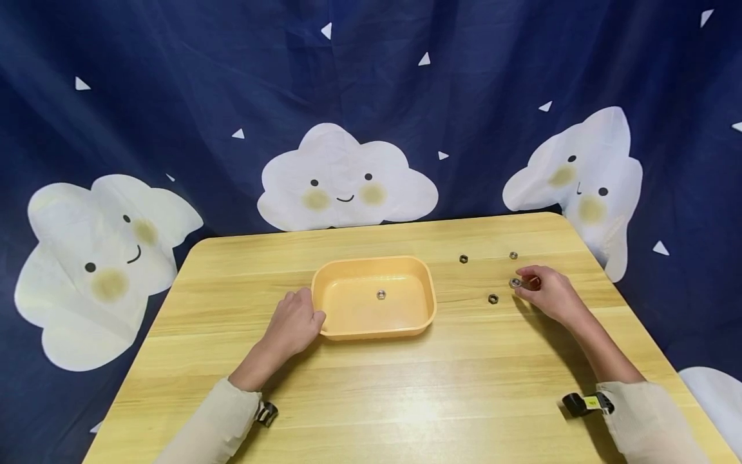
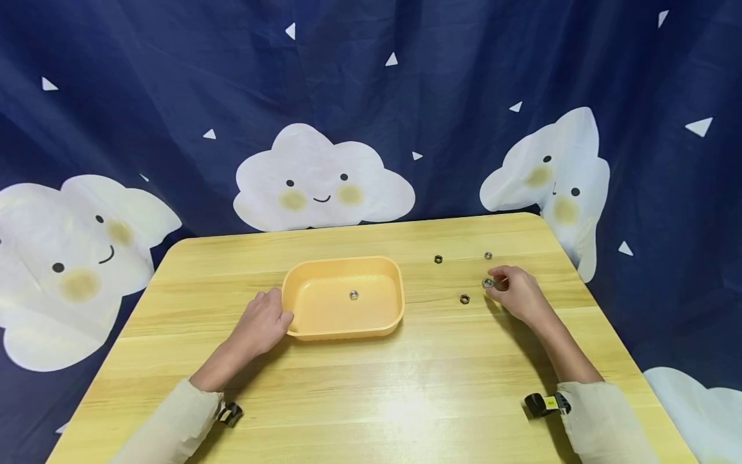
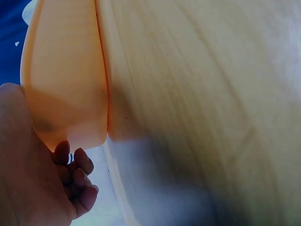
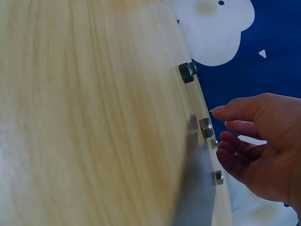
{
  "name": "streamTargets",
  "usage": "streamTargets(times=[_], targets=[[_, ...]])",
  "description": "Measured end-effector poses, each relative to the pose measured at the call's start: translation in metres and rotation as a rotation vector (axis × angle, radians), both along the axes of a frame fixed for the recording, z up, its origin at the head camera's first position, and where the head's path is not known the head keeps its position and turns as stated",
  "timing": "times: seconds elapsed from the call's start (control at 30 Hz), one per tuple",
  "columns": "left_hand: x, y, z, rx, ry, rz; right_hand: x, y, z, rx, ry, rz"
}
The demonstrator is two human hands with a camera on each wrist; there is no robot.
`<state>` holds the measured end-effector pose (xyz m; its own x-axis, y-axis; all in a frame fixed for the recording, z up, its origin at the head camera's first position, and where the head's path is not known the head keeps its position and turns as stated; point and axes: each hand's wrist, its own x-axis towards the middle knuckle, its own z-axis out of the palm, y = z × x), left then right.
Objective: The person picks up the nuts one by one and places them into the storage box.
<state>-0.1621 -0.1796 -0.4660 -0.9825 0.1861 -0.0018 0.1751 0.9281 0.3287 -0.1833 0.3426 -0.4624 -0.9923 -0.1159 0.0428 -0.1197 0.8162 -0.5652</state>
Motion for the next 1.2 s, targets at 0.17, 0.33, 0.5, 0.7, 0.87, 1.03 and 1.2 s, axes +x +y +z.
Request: streamTargets(times=[0.17,0.33,0.5,0.7,0.87,1.03,1.2], targets=[[0.001,0.0,-0.002,0.008,-0.007,-0.001,-0.004,0.003,-0.008,0.029,-0.039,0.002],[0.002,0.001,-0.003,0.015,-0.01,0.002,-0.005,0.005,-0.012,0.047,-0.044,-0.011],[0.002,0.001,-0.003,0.014,-0.007,0.002,-0.007,0.003,-0.016,0.035,-0.029,-0.039],[0.001,0.0,-0.003,0.012,0.015,0.002,-0.012,0.001,-0.016,0.053,0.02,-0.034],[0.0,-0.001,-0.004,0.012,0.009,0.012,-0.015,0.001,-0.017,0.081,0.019,-0.017],[-0.001,-0.001,-0.004,0.02,0.004,0.015,-0.016,0.001,-0.016,0.089,0.001,0.002],[0.0,-0.001,-0.003,0.024,0.01,0.011,-0.017,0.002,-0.015,0.091,0.016,-0.002]])
